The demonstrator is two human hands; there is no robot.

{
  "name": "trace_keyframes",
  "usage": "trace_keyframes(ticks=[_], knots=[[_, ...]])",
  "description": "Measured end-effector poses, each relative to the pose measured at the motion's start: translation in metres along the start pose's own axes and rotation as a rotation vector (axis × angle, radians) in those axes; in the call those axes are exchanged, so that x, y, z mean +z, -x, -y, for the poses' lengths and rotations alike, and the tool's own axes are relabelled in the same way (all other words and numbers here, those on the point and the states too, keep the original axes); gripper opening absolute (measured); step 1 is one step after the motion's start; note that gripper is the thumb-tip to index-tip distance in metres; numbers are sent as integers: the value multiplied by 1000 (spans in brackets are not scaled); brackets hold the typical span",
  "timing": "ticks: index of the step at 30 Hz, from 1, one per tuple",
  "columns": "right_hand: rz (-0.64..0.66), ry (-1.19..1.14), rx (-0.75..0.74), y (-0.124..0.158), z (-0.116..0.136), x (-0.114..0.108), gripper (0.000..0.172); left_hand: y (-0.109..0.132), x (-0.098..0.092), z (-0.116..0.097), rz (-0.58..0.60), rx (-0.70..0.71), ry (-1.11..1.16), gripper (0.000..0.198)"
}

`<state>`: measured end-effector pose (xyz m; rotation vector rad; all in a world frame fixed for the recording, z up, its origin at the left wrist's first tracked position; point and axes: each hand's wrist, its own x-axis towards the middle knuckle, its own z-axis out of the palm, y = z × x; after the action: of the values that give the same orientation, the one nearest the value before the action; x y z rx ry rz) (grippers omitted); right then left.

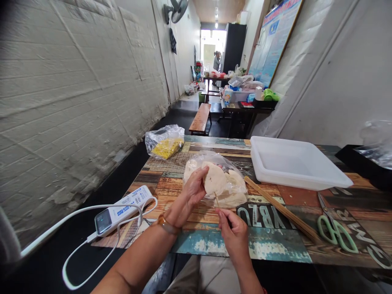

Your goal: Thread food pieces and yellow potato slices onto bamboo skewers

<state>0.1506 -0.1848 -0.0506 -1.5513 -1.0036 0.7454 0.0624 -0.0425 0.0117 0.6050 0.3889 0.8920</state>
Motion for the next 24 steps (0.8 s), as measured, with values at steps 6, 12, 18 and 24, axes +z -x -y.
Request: trace_keyframes(ticks=[6,12,18,24], knots=[[-1,12,-2,-2,0,2,39,-1,2,0,-17,10,-29,34],[-4,47,-26,-6,1,4,42,-3,-1,3,-50,23,4,30],[-26,79,-48,-10,0,5,42,-3,1,5,-39,20,-2,31],[-11,-42,-25,-10,2,5,39,-3,0,3,-17,0,4,34]])
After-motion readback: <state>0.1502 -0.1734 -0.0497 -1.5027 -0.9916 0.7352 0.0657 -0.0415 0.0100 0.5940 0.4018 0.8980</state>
